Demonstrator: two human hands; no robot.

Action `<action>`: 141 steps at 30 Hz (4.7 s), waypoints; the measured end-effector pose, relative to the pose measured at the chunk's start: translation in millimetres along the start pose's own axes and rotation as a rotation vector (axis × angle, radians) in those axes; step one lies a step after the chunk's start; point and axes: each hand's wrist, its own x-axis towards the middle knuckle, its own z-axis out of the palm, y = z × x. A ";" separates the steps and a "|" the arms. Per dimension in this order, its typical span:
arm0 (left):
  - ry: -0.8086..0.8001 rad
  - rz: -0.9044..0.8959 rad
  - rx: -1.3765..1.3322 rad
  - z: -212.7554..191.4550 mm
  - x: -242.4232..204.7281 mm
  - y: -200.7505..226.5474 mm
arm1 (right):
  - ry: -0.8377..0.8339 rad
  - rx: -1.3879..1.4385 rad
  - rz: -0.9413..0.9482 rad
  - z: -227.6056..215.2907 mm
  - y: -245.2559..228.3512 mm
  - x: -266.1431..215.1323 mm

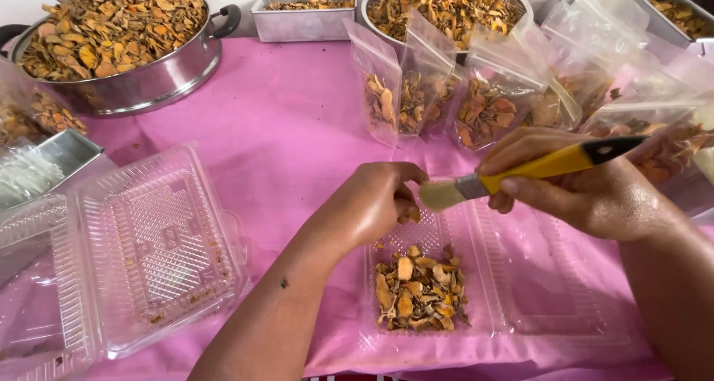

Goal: Manually sorting dried tea pieces and packaging them into small plastic bags on a table.

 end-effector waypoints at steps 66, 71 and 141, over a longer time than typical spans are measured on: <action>0.141 -0.234 -0.165 -10.4 -16.7 23.2 | 0.149 -0.067 -0.011 27.7 18.0 -29.5; 0.146 -0.217 -0.289 -9.8 -13.9 20.5 | 0.196 0.168 -0.075 22.9 33.6 -37.5; 0.049 -0.047 -0.534 10.5 4.5 -4.7 | 0.419 0.514 0.053 20.9 45.5 -38.0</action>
